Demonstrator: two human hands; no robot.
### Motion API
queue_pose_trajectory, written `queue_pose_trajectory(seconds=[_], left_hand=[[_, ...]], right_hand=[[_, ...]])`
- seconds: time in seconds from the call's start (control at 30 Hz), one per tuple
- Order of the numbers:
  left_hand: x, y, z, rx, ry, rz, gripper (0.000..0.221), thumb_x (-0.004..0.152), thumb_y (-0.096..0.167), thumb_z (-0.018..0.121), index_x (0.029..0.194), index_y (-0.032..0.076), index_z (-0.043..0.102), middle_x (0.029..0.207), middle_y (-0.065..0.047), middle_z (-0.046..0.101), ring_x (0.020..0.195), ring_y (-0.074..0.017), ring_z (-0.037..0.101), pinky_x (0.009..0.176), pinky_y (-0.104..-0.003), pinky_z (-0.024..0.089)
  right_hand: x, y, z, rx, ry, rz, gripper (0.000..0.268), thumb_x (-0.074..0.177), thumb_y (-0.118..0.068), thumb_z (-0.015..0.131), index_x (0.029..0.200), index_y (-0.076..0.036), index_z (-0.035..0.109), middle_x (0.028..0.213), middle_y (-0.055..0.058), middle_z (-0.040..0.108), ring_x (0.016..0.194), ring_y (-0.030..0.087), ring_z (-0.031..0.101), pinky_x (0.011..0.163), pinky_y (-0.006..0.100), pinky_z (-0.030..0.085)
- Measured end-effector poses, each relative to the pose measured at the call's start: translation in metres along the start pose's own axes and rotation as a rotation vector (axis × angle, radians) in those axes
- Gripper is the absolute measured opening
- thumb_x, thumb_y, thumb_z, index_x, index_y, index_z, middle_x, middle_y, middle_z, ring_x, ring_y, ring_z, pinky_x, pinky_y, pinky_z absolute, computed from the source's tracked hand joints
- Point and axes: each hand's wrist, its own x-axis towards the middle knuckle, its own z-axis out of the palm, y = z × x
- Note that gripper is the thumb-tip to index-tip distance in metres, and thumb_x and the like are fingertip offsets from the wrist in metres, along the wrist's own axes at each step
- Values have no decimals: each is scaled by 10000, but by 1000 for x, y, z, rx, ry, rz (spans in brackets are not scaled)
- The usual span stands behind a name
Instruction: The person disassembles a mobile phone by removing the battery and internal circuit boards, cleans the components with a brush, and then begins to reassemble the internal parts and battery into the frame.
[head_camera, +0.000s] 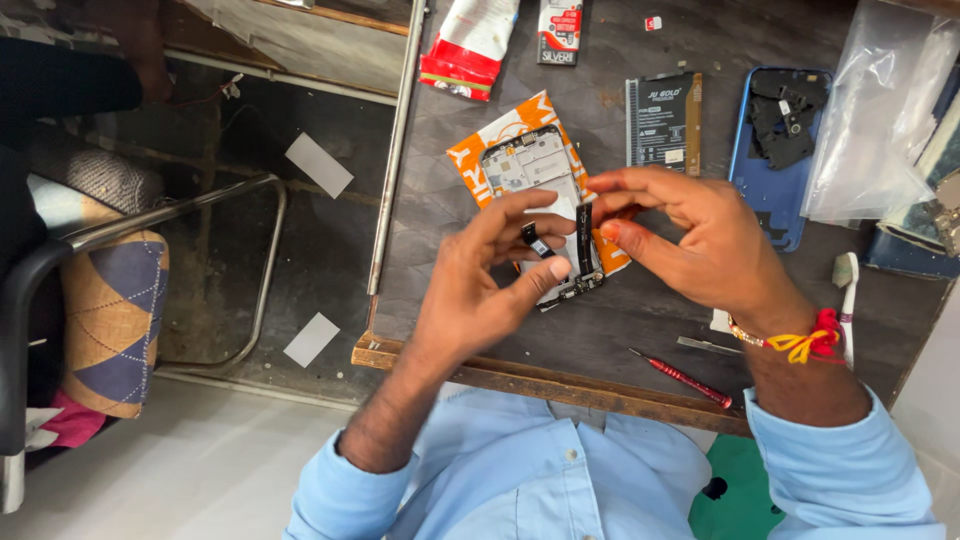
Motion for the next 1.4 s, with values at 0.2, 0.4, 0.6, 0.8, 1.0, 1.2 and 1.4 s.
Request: queue_pose_trajectory(seconds=[0.2, 0.4, 0.6, 0.8, 1.0, 1.2, 1.4], left_hand=[[-5, -9, 22, 88, 89, 50, 549, 900, 50, 807, 1389, 31, 559, 1229, -117, 743, 1084, -161, 735, 946, -320, 626], [-3, -10, 28, 256, 140, 107, 450, 899, 49, 817, 1304, 37, 622, 1095, -74, 775, 1013, -145, 775, 897, -288, 625], [-2, -12, 30, 292, 151, 128, 414, 900, 53, 817, 1278, 49, 647, 999, -58, 772, 960, -143, 776, 850, -277, 607], [-1, -11, 30, 302, 164, 120, 361, 908, 60, 813, 1243, 61, 679, 973, -52, 775, 903, -145, 777, 798, -274, 608], [-5, -11, 30, 331, 160, 142, 344, 909, 83, 814, 1227, 78, 683, 995, -33, 779, 913, -154, 777, 803, -280, 610], [-7, -7, 31, 357, 159, 197, 341, 911, 83, 814, 1227, 91, 684, 1005, -13, 777, 924, -157, 769, 811, -286, 616], [-6, -5, 32, 358, 140, 251, 292, 919, 67, 800, 1187, 82, 685, 1018, -26, 770, 953, -178, 774, 843, -302, 611]], right_hand=[[-15, 3, -2, -12, 42, -33, 372, 976, -17, 660, 1346, 14, 633, 1148, 93, 760, 1056, 119, 703, 910, 255, 565], [-15, 1, -2, -39, 49, -34, 374, 963, -22, 670, 1334, 19, 646, 1109, 79, 780, 989, 109, 729, 849, 241, 575], [-17, -2, -7, -57, 50, -24, 372, 949, -16, 692, 1317, 30, 653, 1109, 89, 784, 973, 121, 735, 803, 232, 561], [-16, 1, -7, -30, 67, -55, 330, 970, -5, 687, 1293, 53, 653, 1136, 111, 769, 1060, 150, 728, 923, 260, 579], [-18, 9, -16, 5, 214, -45, 269, 1029, 8, 671, 1291, 64, 642, 1143, 122, 745, 1068, 153, 723, 943, 267, 582], [-6, 1, -32, -228, 392, -89, 199, 1046, 29, 656, 1236, 85, 643, 1125, 131, 716, 1002, 142, 681, 909, 251, 553], [16, -8, -48, -640, 272, -281, 277, 963, 98, 707, 1233, 91, 640, 1196, 203, 680, 1050, 271, 687, 890, 318, 558]])
